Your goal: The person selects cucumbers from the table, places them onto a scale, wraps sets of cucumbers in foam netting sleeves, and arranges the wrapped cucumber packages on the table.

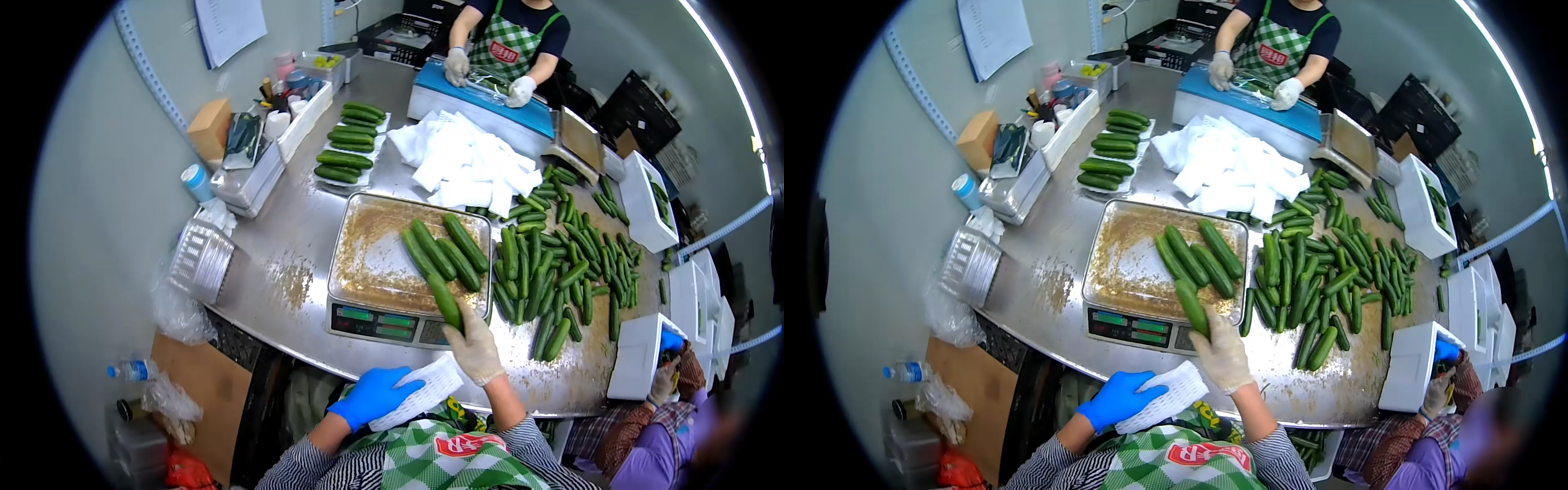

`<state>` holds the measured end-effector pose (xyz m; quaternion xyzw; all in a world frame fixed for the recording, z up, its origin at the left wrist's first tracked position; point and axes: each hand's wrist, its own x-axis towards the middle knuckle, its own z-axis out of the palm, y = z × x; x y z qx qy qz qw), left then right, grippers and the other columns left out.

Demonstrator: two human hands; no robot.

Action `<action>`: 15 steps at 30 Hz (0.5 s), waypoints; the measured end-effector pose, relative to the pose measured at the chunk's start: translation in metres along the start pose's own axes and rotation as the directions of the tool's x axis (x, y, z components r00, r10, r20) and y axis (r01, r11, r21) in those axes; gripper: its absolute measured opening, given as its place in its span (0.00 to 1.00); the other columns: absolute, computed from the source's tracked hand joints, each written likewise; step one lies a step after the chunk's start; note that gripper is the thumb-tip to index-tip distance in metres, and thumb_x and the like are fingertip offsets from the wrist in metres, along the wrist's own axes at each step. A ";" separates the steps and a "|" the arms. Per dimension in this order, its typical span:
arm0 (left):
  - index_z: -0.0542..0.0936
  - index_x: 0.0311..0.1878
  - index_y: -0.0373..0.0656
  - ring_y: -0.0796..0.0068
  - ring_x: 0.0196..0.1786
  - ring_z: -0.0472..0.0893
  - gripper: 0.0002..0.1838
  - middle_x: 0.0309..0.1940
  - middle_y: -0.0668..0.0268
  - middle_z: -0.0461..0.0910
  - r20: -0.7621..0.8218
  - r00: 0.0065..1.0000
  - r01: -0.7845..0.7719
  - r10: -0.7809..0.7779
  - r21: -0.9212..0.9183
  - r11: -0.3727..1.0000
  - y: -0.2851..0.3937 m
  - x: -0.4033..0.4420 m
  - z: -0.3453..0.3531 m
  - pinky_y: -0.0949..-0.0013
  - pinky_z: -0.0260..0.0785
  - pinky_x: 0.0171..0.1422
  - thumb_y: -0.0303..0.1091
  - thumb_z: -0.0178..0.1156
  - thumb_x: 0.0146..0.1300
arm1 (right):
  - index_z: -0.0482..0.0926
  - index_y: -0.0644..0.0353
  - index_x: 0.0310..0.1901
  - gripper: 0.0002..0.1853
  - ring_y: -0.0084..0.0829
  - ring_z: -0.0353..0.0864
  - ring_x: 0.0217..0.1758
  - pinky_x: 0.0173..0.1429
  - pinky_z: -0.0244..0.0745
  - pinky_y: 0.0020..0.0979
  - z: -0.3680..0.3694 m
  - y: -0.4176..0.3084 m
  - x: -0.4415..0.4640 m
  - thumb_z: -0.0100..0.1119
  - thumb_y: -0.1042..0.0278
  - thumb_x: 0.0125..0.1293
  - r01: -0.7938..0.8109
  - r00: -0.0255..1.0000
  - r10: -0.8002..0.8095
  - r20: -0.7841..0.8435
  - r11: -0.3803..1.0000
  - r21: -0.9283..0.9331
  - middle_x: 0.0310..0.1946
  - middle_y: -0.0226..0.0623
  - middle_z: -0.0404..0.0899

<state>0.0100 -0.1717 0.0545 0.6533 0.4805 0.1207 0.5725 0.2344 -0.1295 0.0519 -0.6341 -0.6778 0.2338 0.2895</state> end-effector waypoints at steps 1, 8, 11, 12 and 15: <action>0.83 0.46 0.44 0.41 0.40 0.82 0.23 0.34 0.46 0.83 -0.006 1.000 0.003 -0.003 -0.010 1.000 -0.002 -0.001 -0.003 0.51 0.74 0.46 0.56 0.57 0.70 | 0.69 0.64 0.65 0.29 0.55 0.78 0.55 0.61 0.73 0.44 -0.004 -0.018 0.009 0.64 0.71 0.63 -0.063 0.995 0.066 0.076 0.997 -0.042 0.51 0.56 0.78; 0.83 0.46 0.42 0.43 0.41 0.83 0.22 0.35 0.47 0.84 -0.100 0.995 -0.024 0.022 -0.024 0.999 -0.023 0.004 -0.012 0.54 0.76 0.45 0.54 0.61 0.68 | 0.76 0.62 0.56 0.20 0.52 0.79 0.53 0.57 0.75 0.44 0.036 -0.012 0.046 0.62 0.74 0.62 0.055 0.998 -0.057 -0.011 0.990 -0.127 0.49 0.52 0.79; 0.83 0.45 0.41 0.43 0.41 0.83 0.22 0.35 0.46 0.83 -0.166 0.986 -0.014 0.005 -0.054 0.998 -0.026 -0.001 -0.021 0.55 0.76 0.44 0.53 0.62 0.67 | 0.80 0.59 0.52 0.15 0.50 0.82 0.48 0.53 0.78 0.42 0.030 -0.008 0.039 0.62 0.72 0.63 0.000 0.996 -0.012 -0.090 0.992 -0.127 0.46 0.48 0.81; 0.83 0.45 0.40 0.43 0.40 0.83 0.22 0.35 0.45 0.83 -0.184 0.983 -0.006 -0.007 -0.068 0.998 -0.029 -0.003 -0.023 0.55 0.76 0.44 0.52 0.63 0.67 | 0.80 0.59 0.52 0.14 0.50 0.82 0.48 0.53 0.78 0.41 0.025 -0.002 0.037 0.62 0.72 0.64 0.009 0.989 -0.027 -0.146 0.992 -0.125 0.45 0.47 0.82; 0.83 0.45 0.39 0.43 0.40 0.83 0.22 0.35 0.44 0.83 -0.186 0.980 0.053 -0.069 -0.090 0.995 -0.039 -0.004 -0.024 0.56 0.76 0.44 0.52 0.63 0.66 | 0.82 0.58 0.48 0.11 0.49 0.83 0.46 0.50 0.79 0.42 0.012 0.005 0.041 0.61 0.68 0.64 0.001 0.969 -0.035 -0.245 0.991 -0.136 0.43 0.46 0.83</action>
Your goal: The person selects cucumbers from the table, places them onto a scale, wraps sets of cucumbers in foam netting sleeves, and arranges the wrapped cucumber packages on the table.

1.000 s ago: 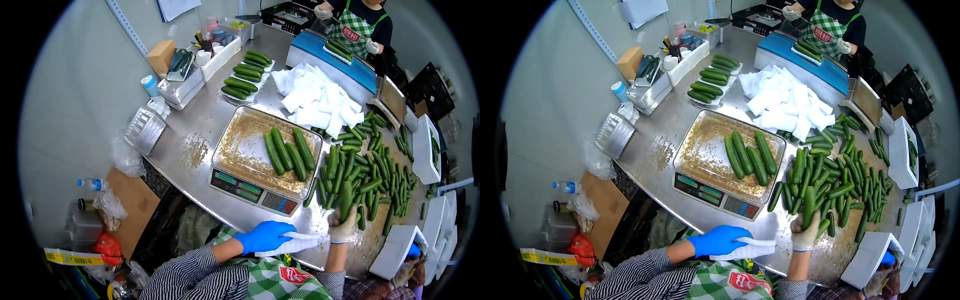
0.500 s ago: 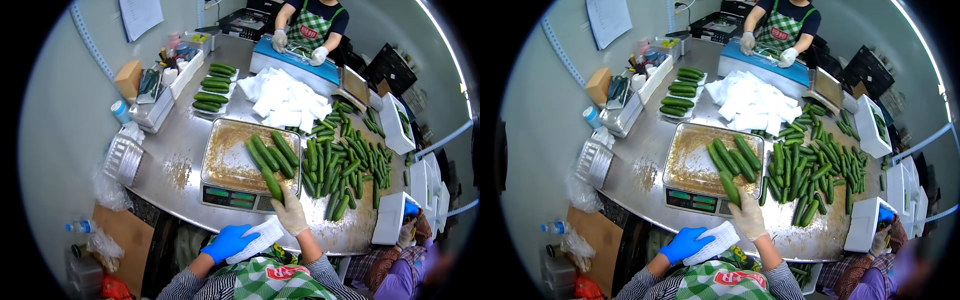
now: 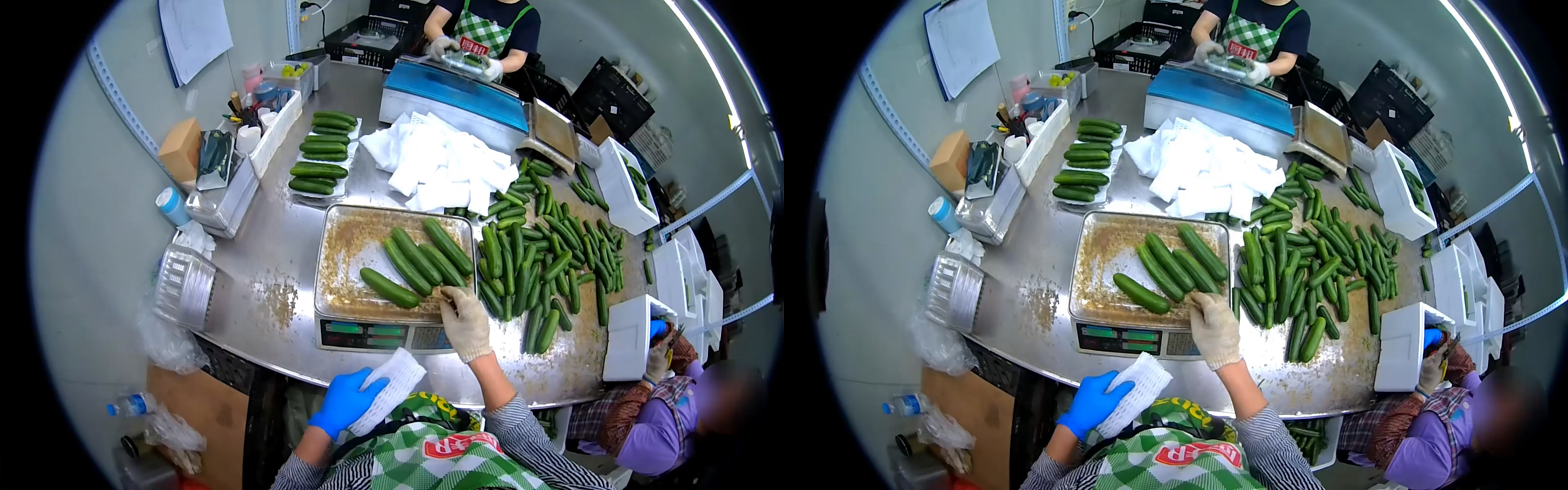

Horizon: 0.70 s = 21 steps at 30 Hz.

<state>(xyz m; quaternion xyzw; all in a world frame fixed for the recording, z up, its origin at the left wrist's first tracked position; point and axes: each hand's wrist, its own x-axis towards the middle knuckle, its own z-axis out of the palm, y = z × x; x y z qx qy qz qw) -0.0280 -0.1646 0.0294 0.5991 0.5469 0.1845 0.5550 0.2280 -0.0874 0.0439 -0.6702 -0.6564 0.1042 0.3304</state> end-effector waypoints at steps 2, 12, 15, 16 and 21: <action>0.83 0.45 0.39 0.43 0.40 0.83 0.22 0.35 0.44 0.83 0.025 1.000 0.008 -0.008 -0.023 1.000 0.001 -0.001 0.002 0.56 0.76 0.44 0.52 0.63 0.66 | 0.82 0.58 0.47 0.11 0.48 0.84 0.46 0.49 0.79 0.41 -0.001 -0.001 0.011 0.62 0.68 0.63 0.010 1.000 -0.010 0.023 1.000 -0.027 0.43 0.45 0.83; 0.84 0.43 0.41 0.42 0.40 0.83 0.23 0.35 0.46 0.83 0.040 0.997 -0.068 0.066 0.062 0.996 0.010 0.009 0.021 0.53 0.76 0.45 0.55 0.63 0.65 | 0.85 0.57 0.40 0.17 0.41 0.79 0.52 0.56 0.74 0.41 0.039 -0.039 0.080 0.73 0.56 0.51 0.224 0.936 -0.043 0.350 0.840 -0.495 0.45 0.40 0.79; 0.84 0.49 0.39 0.53 0.41 0.87 0.20 0.38 0.49 0.86 0.100 0.995 -0.001 -0.017 0.178 0.984 0.020 0.008 0.018 0.61 0.77 0.47 0.48 0.65 0.66 | 0.86 0.60 0.35 0.17 0.41 0.80 0.51 0.55 0.75 0.40 0.038 -0.035 0.087 0.72 0.56 0.50 0.216 0.950 -0.097 0.295 0.889 -0.403 0.43 0.40 0.80; 0.84 0.49 0.40 0.52 0.41 0.87 0.20 0.38 0.49 0.85 0.080 0.997 0.001 -0.015 0.173 0.985 0.019 0.007 0.018 0.61 0.77 0.46 0.48 0.65 0.66 | 0.86 0.64 0.32 0.15 0.42 0.80 0.51 0.57 0.75 0.42 0.031 -0.031 0.089 0.69 0.58 0.53 0.156 0.955 -0.068 0.288 0.943 -0.294 0.44 0.44 0.81; 0.84 0.47 0.42 0.52 0.40 0.86 0.18 0.37 0.49 0.85 -0.060 0.998 0.020 -0.015 0.083 0.996 0.006 -0.006 0.018 0.61 0.76 0.45 0.47 0.65 0.66 | 0.77 0.68 0.52 0.25 0.33 0.79 0.42 0.49 0.78 0.36 -0.028 0.008 0.078 0.61 0.55 0.62 -0.435 0.900 0.230 0.370 0.509 0.743 0.45 0.43 0.80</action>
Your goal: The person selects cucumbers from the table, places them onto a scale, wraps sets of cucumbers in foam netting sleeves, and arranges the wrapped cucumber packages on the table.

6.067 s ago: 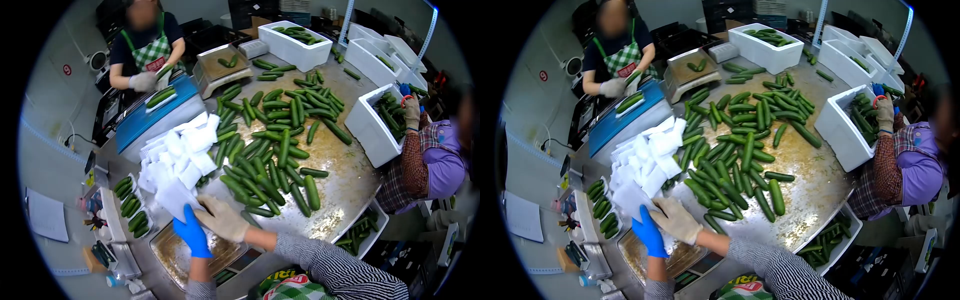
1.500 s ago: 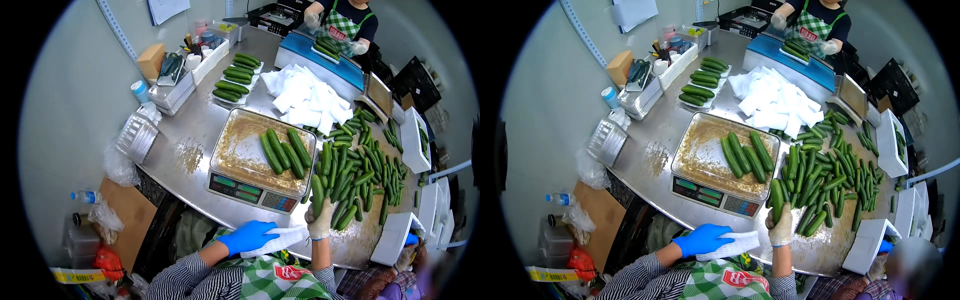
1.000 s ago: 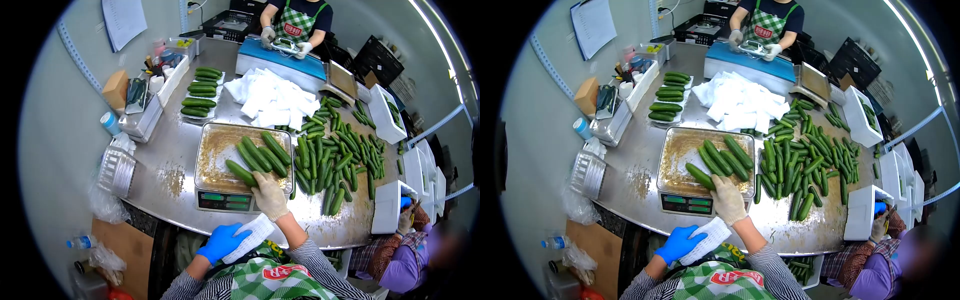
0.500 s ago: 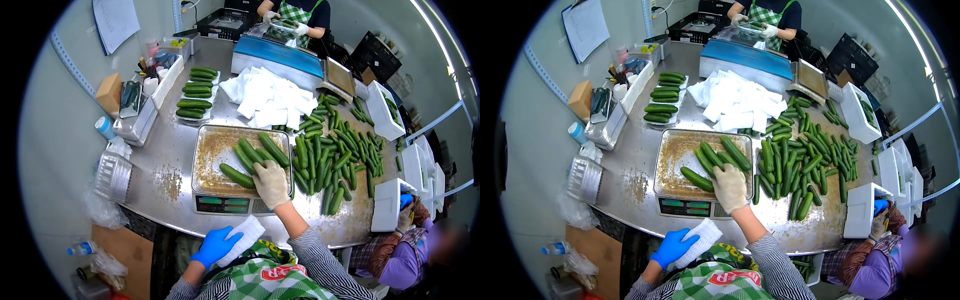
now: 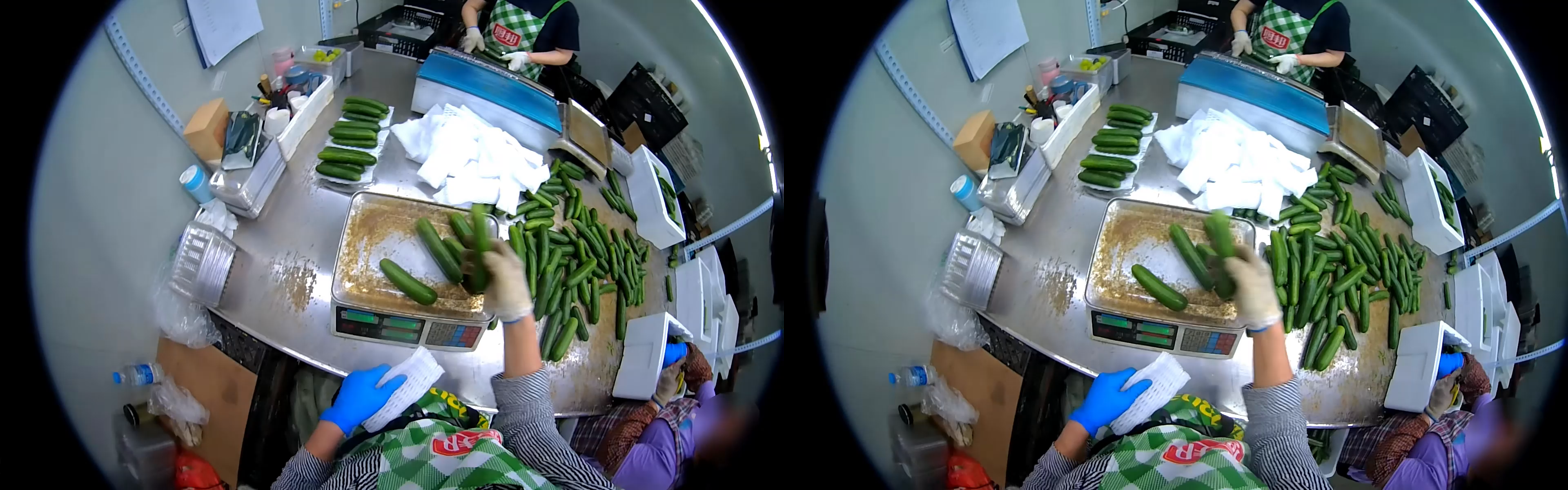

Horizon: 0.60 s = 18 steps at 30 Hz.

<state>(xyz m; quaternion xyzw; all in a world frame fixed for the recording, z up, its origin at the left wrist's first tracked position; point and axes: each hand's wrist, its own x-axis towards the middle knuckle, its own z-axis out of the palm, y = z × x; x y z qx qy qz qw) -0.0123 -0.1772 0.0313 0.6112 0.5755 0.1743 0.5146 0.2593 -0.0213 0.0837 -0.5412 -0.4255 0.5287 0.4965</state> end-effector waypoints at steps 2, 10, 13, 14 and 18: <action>0.84 0.48 0.41 0.51 0.40 0.86 0.18 0.37 0.49 0.85 0.045 0.999 -0.004 0.005 -0.016 1.000 0.002 -0.003 -0.003 0.61 0.76 0.45 0.48 0.64 0.67 | 0.74 0.64 0.54 0.22 0.28 0.77 0.35 0.40 0.76 0.31 -0.023 0.007 -0.009 0.56 0.55 0.66 -0.001 1.000 0.008 -0.011 0.871 0.492 0.39 0.39 0.79; 0.84 0.48 0.42 0.48 0.40 0.84 0.21 0.37 0.50 0.84 0.192 0.979 -0.073 0.062 0.049 0.996 0.005 -0.006 -0.006 0.59 0.76 0.48 0.52 0.63 0.66 | 0.74 0.57 0.52 0.20 0.19 0.65 0.16 0.19 0.58 0.23 -0.096 0.058 -0.031 0.49 0.48 0.76 -0.123 0.845 0.120 -0.521 0.992 0.029 0.21 0.27 0.72; 0.84 0.48 0.45 0.46 0.42 0.83 0.22 0.39 0.51 0.84 0.237 0.971 -0.053 0.023 0.118 0.992 0.011 -0.004 -0.011 0.56 0.75 0.48 0.54 0.59 0.68 | 0.69 0.61 0.65 0.25 0.35 0.80 0.38 0.41 0.75 0.34 -0.150 0.095 -0.008 0.52 0.55 0.74 -0.212 0.790 -0.135 -0.598 0.855 -0.473 0.42 0.44 0.79; 0.83 0.49 0.47 0.45 0.43 0.83 0.22 0.40 0.52 0.84 0.251 0.968 -0.046 0.008 0.147 0.988 0.013 -0.003 -0.013 0.54 0.75 0.48 0.56 0.57 0.69 | 0.67 0.62 0.68 0.27 0.40 0.80 0.48 0.50 0.75 0.37 -0.168 0.115 0.005 0.53 0.57 0.73 -0.184 0.743 -0.360 -0.564 0.701 -0.689 0.51 0.49 0.77; 0.83 0.47 0.42 0.48 0.40 0.84 0.18 0.38 0.50 0.84 0.009 0.995 -0.100 0.102 -0.143 0.985 0.030 0.001 -0.012 0.57 0.76 0.45 0.48 0.61 0.69 | 0.58 0.63 0.75 0.34 0.52 0.64 0.74 0.76 0.60 0.41 -0.128 0.063 -0.005 0.54 0.62 0.71 -0.174 0.649 -0.479 -0.591 0.664 -0.728 0.73 0.56 0.59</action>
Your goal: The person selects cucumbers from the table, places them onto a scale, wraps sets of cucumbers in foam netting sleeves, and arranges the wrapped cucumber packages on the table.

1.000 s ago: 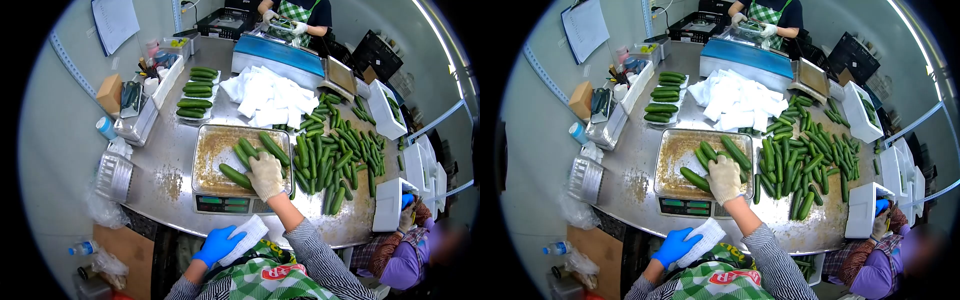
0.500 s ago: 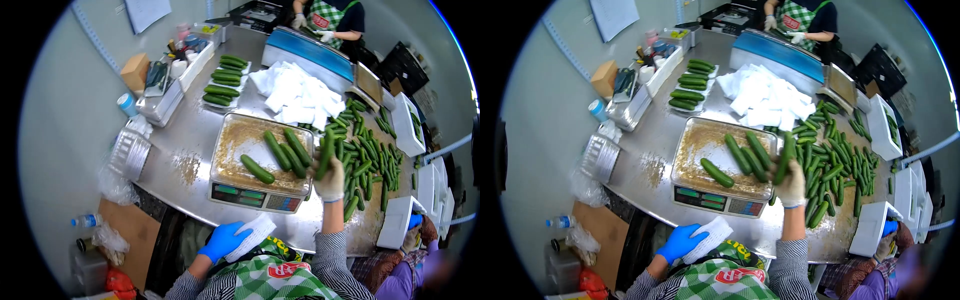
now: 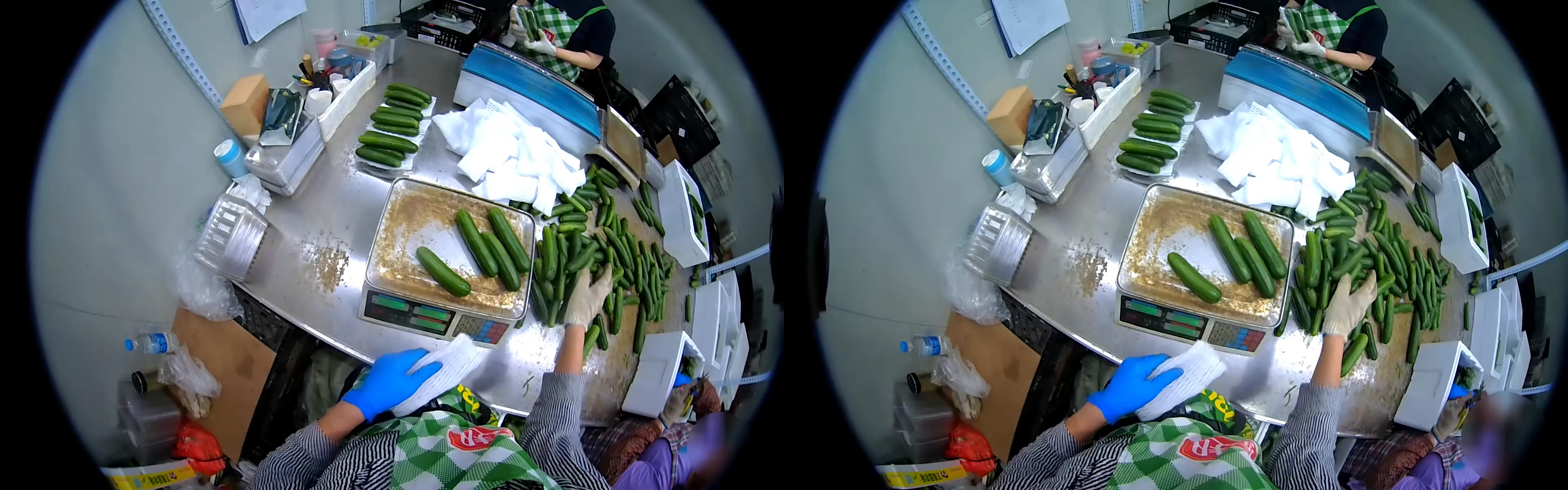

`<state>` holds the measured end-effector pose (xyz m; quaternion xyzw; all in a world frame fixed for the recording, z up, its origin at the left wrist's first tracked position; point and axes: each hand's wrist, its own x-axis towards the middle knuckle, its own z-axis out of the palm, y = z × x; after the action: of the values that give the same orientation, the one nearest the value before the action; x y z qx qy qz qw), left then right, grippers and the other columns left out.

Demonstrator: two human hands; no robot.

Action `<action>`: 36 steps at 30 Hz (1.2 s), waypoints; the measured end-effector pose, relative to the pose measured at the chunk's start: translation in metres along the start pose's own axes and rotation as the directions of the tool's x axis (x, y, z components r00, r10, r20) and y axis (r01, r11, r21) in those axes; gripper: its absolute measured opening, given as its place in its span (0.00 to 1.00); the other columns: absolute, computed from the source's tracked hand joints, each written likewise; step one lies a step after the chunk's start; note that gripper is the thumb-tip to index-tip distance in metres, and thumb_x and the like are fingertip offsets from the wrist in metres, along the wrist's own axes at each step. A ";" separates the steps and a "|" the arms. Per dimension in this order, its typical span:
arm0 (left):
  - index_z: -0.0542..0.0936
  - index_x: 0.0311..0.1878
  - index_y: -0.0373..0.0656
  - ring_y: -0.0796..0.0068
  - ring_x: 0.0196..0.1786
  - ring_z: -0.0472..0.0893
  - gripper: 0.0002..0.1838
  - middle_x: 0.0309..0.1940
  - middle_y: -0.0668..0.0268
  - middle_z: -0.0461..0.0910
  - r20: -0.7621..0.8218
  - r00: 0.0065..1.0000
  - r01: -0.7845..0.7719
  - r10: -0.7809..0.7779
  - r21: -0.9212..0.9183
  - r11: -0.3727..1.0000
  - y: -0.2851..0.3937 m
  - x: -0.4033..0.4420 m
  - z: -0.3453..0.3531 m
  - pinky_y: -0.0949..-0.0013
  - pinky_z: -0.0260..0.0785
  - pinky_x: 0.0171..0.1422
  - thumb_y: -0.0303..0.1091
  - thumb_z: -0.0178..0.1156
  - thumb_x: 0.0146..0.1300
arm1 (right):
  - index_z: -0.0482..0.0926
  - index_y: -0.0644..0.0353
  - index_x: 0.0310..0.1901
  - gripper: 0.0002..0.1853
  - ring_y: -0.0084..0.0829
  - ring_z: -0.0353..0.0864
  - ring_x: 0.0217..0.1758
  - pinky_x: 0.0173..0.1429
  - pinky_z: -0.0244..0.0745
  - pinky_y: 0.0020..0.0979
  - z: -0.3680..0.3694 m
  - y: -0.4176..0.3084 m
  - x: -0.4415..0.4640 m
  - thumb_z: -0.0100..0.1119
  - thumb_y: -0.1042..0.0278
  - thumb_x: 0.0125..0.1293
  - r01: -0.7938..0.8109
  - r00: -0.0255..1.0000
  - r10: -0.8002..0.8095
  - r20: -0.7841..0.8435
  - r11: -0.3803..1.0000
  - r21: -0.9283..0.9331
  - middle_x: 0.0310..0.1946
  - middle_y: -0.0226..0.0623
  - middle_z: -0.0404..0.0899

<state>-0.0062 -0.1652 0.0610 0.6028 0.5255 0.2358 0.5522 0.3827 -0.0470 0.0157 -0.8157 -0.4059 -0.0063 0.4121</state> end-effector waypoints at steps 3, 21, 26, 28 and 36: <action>0.82 0.47 0.38 0.52 0.37 0.84 0.15 0.36 0.50 0.83 -0.263 0.963 -0.109 0.060 -0.174 0.979 0.008 0.013 0.011 0.60 0.76 0.43 0.42 0.65 0.67 | 0.60 0.68 0.73 0.30 0.40 0.68 0.70 0.70 0.66 0.34 -0.027 -0.079 -0.071 0.47 0.57 0.77 -0.183 0.852 -0.254 0.459 0.676 0.714 0.69 0.50 0.68; 0.80 0.32 0.38 0.45 0.36 0.80 0.09 0.33 0.51 0.80 -0.710 0.640 0.574 0.294 0.696 0.430 -0.221 0.031 -0.357 0.49 0.72 0.42 0.33 0.57 0.64 | 0.78 0.68 0.55 0.17 0.26 0.80 0.42 0.47 0.76 0.28 -0.024 -0.165 -0.185 0.56 0.63 0.74 -0.473 0.562 0.080 0.824 0.848 0.240 0.41 0.37 0.84; 0.80 0.30 0.36 0.45 0.32 0.79 0.06 0.29 0.49 0.79 -0.559 0.745 0.373 0.365 0.802 0.467 -0.208 0.030 -0.371 0.51 0.70 0.37 0.29 0.61 0.58 | 0.77 0.68 0.56 0.19 0.29 0.83 0.43 0.49 0.78 0.30 -0.019 -0.184 -0.202 0.56 0.61 0.74 -0.402 0.408 -0.022 0.913 0.893 0.202 0.40 0.46 0.85; 0.80 0.29 0.35 0.48 0.29 0.79 0.06 0.27 0.49 0.79 -0.544 0.772 0.316 0.329 0.777 0.544 -0.203 0.029 -0.378 0.53 0.69 0.36 0.28 0.61 0.58 | 0.77 0.69 0.56 0.20 0.29 0.83 0.43 0.50 0.77 0.31 -0.020 -0.185 -0.202 0.56 0.60 0.73 -0.347 0.430 -0.059 0.901 0.910 0.225 0.40 0.47 0.85; 0.80 0.37 0.35 0.55 0.27 0.78 0.06 0.28 0.51 0.80 -0.627 0.727 0.331 0.281 0.678 0.657 -0.208 0.024 -0.403 0.58 0.70 0.35 0.28 0.61 0.59 | 0.76 0.71 0.58 0.23 0.36 0.83 0.47 0.54 0.76 0.32 -0.021 -0.154 -0.191 0.54 0.58 0.72 -0.509 0.453 0.052 0.890 0.834 0.211 0.44 0.50 0.84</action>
<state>-0.4246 -0.0090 -0.0240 0.6352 0.7476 0.1928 0.0193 0.1584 -0.1355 0.0667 -0.6462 -0.3986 0.5625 0.3273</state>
